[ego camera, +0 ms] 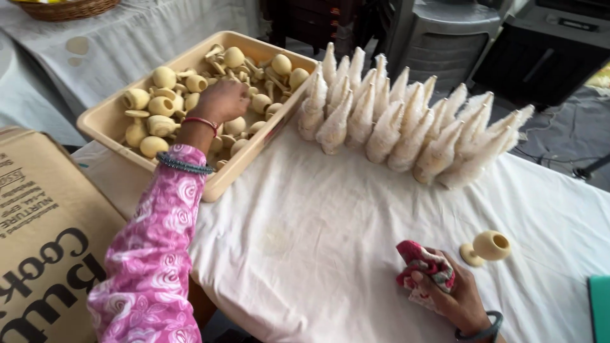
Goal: The person wipes a wooden maraca base with a cloth, then inserts a wooden stick into it. They place the assembled maraca on a sheet of bubble wrap and begin wrapping it. The workspace contains a tray of maraca parts and a row of already wrapped maracas.
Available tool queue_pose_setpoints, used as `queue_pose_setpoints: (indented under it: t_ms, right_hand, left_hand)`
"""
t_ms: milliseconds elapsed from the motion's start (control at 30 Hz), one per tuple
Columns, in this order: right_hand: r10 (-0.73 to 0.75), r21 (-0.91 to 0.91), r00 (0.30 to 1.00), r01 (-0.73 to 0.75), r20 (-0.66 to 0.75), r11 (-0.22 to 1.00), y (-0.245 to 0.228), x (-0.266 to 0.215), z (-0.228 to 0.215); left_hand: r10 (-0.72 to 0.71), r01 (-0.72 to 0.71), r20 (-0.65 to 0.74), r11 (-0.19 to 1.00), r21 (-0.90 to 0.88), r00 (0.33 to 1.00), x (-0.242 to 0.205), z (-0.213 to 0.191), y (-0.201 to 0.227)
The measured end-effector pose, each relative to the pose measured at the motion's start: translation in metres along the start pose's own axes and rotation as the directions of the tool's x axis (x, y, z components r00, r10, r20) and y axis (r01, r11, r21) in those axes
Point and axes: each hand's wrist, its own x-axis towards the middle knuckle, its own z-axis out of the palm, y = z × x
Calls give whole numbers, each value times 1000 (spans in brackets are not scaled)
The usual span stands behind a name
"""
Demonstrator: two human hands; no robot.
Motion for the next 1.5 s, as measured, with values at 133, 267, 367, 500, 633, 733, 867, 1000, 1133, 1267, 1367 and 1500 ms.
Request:
queue_pose_setpoints:
  t_ms: [133,267,367,500,633,733,867,1000,1133,1267,1367,1500]
  right_hand:
    - [134,-26,991,-135,-24,990,-7,2,3]
    - [167,-5,986,-167,-11,986,2,2,3]
    - [132,-39,991,-133,-14,990,8,3,3]
    - [121,-71,992,-122,-20,990,5,2,3]
    - [132,-97,991,-133,-19,986,3,3,3]
    - [166,-114,986,-169,-32,979,3,3,4]
    - [121,-169,992,-126,-40,977,1,3,5]
    - [76,-188,997,-79,-26,979,0,4,4]
    - [43,-226,999,-46,-21,973,2,3,3]
    - [60,-193,998,-63,-23,979,3,3,4]
    - [88,-200,996,-92,-28,976,2,3,4]
    - [82,-175,996,-88,-36,981,-4,2,6]
  left_hand:
    - [-325,302,115,935,185,939,-23,2,-38]
    - [-337,265,434,939,219,836,-56,-3,-30]
    - [-276,214,286,949,232,917,-50,46,-41]
    - [-165,117,140,946,303,976,-31,94,-63]
    - [-160,123,155,966,228,975,-57,30,-33]
    - [-273,277,59,958,-72,960,-63,30,-42]
    - [-362,324,92,659,-679,928,-56,61,-83]
    - [-330,237,193,99,-967,924,-60,62,-88]
    - [-309,216,230,-79,-973,923,-65,57,-83]
    - [-370,37,-19,144,-989,929,-60,59,-91]
    - [-312,-5,-91,265,-964,946,-64,45,-89]
    - [-248,254,70,964,-78,966,-82,34,-94]
